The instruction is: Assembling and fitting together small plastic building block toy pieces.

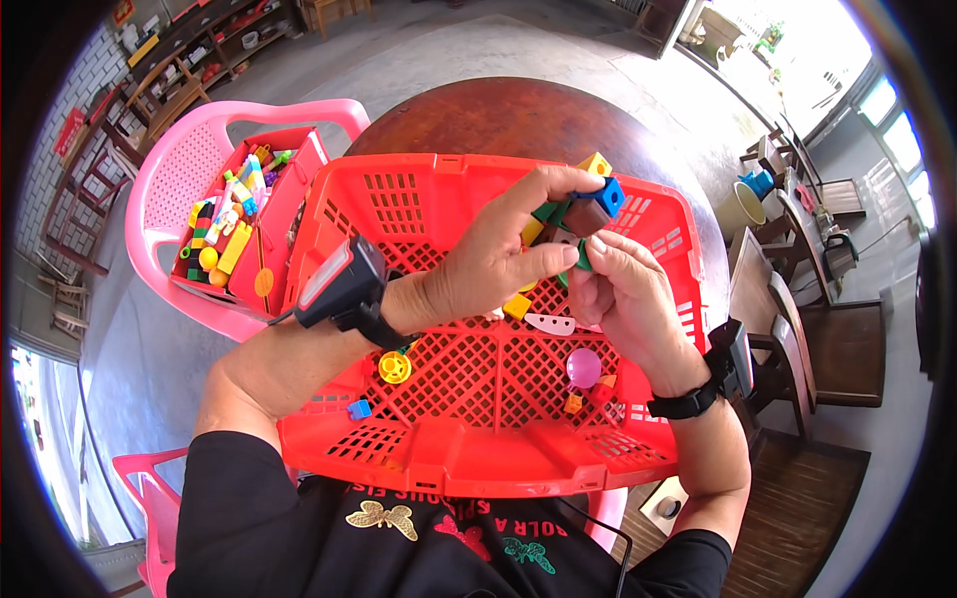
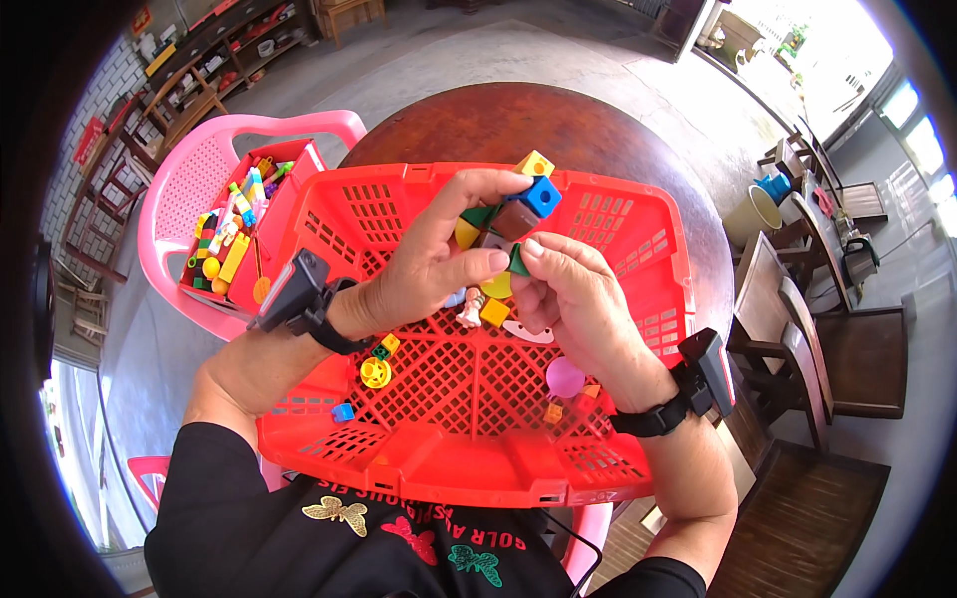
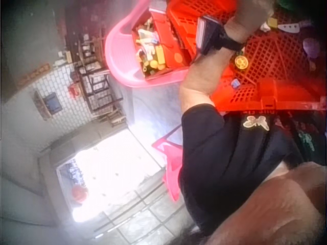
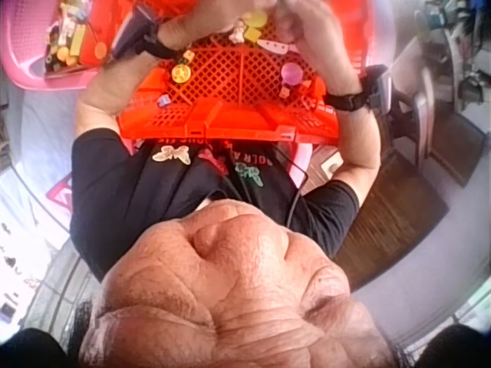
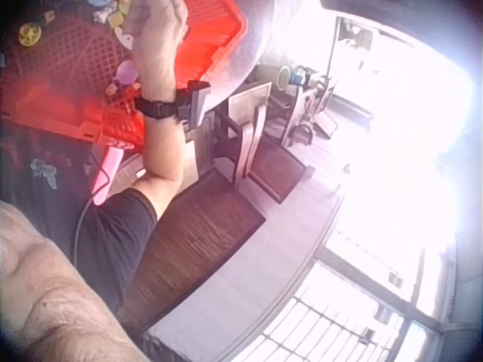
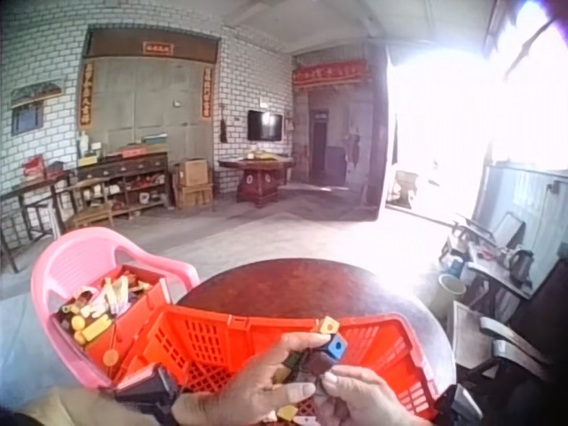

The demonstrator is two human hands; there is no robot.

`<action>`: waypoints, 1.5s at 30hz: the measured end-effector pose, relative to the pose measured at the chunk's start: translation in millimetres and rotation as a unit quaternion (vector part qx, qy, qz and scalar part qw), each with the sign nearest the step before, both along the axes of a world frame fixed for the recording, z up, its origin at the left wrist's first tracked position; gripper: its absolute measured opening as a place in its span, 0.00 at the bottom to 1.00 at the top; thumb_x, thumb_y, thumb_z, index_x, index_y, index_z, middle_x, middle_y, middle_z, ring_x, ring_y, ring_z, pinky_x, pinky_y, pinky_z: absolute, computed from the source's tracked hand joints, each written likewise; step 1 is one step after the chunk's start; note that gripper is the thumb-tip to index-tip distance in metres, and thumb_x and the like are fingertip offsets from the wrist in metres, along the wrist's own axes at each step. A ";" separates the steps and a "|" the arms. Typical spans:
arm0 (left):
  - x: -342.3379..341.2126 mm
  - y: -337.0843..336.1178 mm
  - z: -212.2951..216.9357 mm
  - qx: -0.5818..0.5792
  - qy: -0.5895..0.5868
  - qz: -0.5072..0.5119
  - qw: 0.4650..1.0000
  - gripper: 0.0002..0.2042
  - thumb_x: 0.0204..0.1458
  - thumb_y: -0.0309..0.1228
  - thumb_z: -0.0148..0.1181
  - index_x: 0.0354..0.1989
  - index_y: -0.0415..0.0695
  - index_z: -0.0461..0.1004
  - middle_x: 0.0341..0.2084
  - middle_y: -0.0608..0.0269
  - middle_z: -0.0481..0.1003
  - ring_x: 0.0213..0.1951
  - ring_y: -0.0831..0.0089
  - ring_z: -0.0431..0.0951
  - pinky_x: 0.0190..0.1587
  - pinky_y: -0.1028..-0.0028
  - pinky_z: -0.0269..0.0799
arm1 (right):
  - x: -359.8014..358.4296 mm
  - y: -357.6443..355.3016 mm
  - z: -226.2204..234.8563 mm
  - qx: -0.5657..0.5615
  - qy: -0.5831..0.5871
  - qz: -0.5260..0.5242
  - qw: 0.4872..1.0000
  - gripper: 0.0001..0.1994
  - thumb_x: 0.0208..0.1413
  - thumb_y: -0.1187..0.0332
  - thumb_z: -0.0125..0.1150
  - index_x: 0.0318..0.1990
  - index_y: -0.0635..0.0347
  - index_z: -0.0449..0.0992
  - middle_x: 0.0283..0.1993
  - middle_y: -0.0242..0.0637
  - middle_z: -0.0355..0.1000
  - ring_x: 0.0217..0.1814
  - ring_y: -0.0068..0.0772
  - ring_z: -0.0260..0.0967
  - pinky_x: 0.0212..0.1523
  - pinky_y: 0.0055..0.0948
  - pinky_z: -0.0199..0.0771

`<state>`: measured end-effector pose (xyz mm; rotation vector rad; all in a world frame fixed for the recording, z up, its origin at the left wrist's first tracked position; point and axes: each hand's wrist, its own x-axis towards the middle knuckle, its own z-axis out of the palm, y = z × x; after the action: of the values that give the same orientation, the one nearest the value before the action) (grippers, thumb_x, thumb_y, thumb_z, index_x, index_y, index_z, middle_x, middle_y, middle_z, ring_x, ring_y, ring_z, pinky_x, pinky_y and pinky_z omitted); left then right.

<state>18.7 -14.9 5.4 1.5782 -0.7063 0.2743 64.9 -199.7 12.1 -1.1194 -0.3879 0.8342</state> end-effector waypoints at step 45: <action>30.0 30.3 -24.1 -0.271 0.346 -0.032 0.897 0.13 0.51 0.28 0.54 0.44 0.36 0.70 0.34 0.60 0.74 0.36 0.71 0.77 0.45 0.64 0.76 | 58.9 -19.0 -75.7 -0.467 -0.600 0.202 0.618 0.11 0.46 0.74 0.56 0.39 0.63 0.68 0.33 0.47 0.68 0.40 0.49 0.69 0.40 0.41 0.68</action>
<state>48.7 15.4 -18.7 1.0010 -0.0946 -0.1418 123.8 -218.8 -63.6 -2.6318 -1.4831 0.4976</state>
